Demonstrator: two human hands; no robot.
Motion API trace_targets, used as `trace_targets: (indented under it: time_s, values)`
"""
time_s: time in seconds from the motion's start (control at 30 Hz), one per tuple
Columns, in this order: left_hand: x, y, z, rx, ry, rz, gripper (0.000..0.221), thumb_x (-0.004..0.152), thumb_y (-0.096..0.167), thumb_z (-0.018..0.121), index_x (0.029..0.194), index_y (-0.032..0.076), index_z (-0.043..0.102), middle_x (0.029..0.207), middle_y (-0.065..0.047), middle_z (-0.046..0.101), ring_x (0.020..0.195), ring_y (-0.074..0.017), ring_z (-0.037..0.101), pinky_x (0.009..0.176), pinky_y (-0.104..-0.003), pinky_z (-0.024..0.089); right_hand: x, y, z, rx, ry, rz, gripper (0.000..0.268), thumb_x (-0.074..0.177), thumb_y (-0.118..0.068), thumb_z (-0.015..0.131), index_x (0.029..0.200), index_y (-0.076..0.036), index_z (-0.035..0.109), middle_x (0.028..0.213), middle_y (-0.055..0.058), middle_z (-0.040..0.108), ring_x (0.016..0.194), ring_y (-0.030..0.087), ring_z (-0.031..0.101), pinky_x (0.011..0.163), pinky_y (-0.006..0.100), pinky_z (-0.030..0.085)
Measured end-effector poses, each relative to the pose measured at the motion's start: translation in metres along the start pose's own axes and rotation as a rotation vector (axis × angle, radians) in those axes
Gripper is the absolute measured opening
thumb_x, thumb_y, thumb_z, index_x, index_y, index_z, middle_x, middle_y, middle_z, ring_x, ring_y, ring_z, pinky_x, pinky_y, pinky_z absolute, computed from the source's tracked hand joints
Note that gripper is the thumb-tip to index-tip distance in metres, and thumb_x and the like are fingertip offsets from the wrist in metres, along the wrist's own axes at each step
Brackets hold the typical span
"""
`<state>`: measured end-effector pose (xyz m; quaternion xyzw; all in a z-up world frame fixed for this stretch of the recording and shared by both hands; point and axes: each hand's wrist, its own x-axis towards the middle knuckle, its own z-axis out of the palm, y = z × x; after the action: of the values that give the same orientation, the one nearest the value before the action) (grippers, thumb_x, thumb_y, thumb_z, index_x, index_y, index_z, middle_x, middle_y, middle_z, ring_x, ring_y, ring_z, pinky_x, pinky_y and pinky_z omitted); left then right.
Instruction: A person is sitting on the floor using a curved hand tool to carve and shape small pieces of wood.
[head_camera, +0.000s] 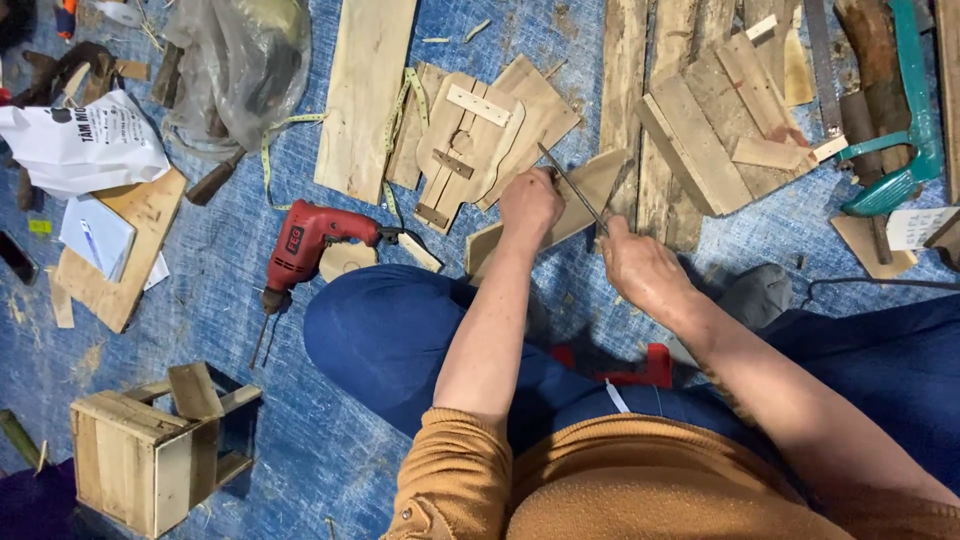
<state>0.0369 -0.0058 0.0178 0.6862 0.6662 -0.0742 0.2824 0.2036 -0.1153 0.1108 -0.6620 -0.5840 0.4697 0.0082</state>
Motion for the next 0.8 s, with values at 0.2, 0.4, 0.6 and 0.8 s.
trace_targets:
  time_s: [0.2, 0.4, 0.6, 0.8]
  values:
    - [-0.002, 0.002, -0.010, -0.027, 0.008, 0.050, 0.032, 0.076, 0.013, 0.052, 0.096, -0.001, 0.072, 0.090, -0.022, 0.076, 0.097, -0.0405, 0.075, 0.085, -0.049, 0.061, 0.020, 0.025, 0.012, 0.061, -0.015, 0.004, 0.041, 0.111, -0.025, 0.039, 0.138, 0.004, 0.045, 0.090, 0.032, 0.072, 0.081, 0.050, 0.073, 0.063, 0.065, 0.060]
    - [-0.016, 0.012, -0.020, -0.050, 0.063, 0.212, 0.027, 0.078, 0.010, 0.056, 0.095, 0.002, 0.075, 0.083, -0.021, 0.075, 0.088, -0.0421, 0.076, 0.075, -0.049, 0.063, 0.030, 0.031, 0.017, -0.043, -0.001, 0.016, 0.040, 0.107, -0.032, 0.045, 0.131, 0.000, 0.048, 0.093, 0.033, 0.071, 0.085, 0.050, 0.073, 0.065, 0.063, 0.060]
    - [-0.028, 0.031, -0.024, -0.159, 0.184, 0.336, 0.022, 0.082, 0.005, 0.053, 0.078, -0.001, 0.073, 0.073, -0.025, 0.072, 0.074, -0.0430, 0.073, 0.066, -0.050, 0.059, 0.042, 0.032, 0.021, -0.192, 0.078, 0.028, 0.041, 0.109, -0.028, 0.038, 0.138, 0.000, 0.044, 0.101, 0.033, 0.073, 0.099, 0.051, 0.072, 0.085, 0.066, 0.057]
    - [-0.028, 0.031, -0.010, -0.161, 0.302, 0.402, 0.024, 0.090, 0.009, 0.049, 0.081, -0.002, 0.069, 0.071, -0.022, 0.068, 0.073, -0.0413, 0.070, 0.064, -0.047, 0.057, 0.057, 0.027, 0.019, -0.210, 0.135, 0.011, 0.050, 0.107, -0.017, 0.031, 0.151, 0.006, 0.037, 0.112, 0.035, 0.071, 0.108, 0.053, 0.069, 0.094, 0.067, 0.052]
